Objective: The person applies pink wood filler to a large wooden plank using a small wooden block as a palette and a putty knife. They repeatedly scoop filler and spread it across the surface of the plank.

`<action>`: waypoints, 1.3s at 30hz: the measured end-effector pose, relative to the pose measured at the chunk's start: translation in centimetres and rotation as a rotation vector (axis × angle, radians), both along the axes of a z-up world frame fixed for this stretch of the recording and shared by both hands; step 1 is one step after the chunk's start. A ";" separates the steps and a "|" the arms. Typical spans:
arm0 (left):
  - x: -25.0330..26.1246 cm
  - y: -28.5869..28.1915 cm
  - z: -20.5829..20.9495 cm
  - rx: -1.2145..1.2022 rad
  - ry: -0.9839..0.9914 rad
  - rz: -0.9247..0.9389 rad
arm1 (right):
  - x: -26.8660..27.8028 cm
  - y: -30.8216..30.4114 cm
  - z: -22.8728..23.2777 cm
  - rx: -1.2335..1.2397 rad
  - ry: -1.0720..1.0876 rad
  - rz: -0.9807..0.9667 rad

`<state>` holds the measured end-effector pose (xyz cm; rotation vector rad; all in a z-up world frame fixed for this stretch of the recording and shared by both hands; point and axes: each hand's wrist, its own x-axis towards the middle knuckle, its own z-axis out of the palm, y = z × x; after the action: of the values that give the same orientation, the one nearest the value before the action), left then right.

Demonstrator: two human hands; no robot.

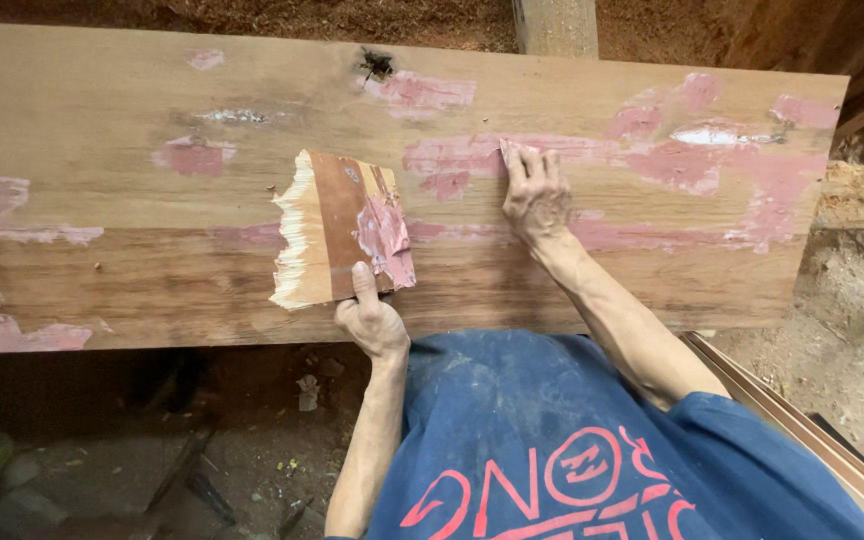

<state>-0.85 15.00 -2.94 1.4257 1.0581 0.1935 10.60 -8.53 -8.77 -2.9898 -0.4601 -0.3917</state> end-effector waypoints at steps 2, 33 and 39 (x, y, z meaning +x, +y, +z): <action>0.6 0.5 -0.2 0.001 0.003 -0.026 | -0.7 1.2 0.0 -0.006 0.008 0.059; 1.7 1.3 0.8 -0.030 -0.114 -0.037 | -1.4 -8.2 0.4 -0.128 0.007 0.002; 1.9 -0.7 1.2 -0.024 -0.183 -0.099 | -1.0 -11.5 0.6 -0.041 0.206 -0.320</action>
<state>1.06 14.35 -1.69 1.4070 0.8355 0.2344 9.56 -20.01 -8.13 -3.1005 0.0297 -0.0921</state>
